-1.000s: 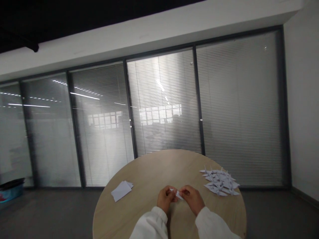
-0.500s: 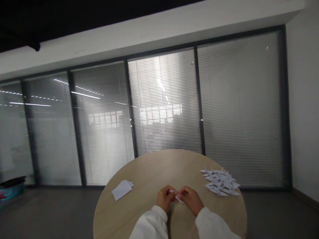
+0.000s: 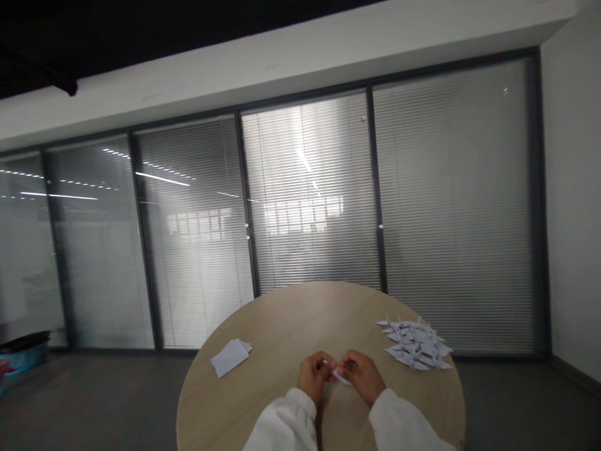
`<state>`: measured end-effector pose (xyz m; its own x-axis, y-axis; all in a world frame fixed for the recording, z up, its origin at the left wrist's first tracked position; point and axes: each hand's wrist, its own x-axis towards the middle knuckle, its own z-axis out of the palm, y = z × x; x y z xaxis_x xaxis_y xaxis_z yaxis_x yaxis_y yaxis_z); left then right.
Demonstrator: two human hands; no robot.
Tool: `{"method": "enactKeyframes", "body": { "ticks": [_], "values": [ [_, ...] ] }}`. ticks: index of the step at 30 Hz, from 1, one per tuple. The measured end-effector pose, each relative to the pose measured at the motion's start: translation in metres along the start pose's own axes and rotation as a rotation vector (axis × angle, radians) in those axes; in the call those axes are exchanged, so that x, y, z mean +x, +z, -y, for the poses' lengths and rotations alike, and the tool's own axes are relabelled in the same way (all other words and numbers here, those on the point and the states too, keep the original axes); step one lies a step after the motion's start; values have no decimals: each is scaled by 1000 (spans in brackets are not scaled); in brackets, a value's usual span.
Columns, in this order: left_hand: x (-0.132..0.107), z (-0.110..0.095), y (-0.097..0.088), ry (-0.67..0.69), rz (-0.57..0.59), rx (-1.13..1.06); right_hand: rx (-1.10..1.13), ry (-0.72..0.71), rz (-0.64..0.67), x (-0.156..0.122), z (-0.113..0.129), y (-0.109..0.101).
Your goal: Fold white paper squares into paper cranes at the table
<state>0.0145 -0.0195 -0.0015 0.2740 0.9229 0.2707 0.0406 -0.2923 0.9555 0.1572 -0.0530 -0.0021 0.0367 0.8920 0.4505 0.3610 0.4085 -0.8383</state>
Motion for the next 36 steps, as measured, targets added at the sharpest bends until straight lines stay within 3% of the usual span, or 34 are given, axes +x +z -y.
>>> {"method": "enactKeyframes", "body": {
  "ticks": [18, 23, 36],
  "values": [
    [4, -1, 2, 8, 45, -265, 72, -57, -73, 3, -1, -2],
    [2, -3, 2, -47, 35, -240, 104, -63, -60, 1, 2, -1],
    [3, -2, 2, 15, -15, -153, -35, -156, -169, -1, 9, -2]
  ]
}}
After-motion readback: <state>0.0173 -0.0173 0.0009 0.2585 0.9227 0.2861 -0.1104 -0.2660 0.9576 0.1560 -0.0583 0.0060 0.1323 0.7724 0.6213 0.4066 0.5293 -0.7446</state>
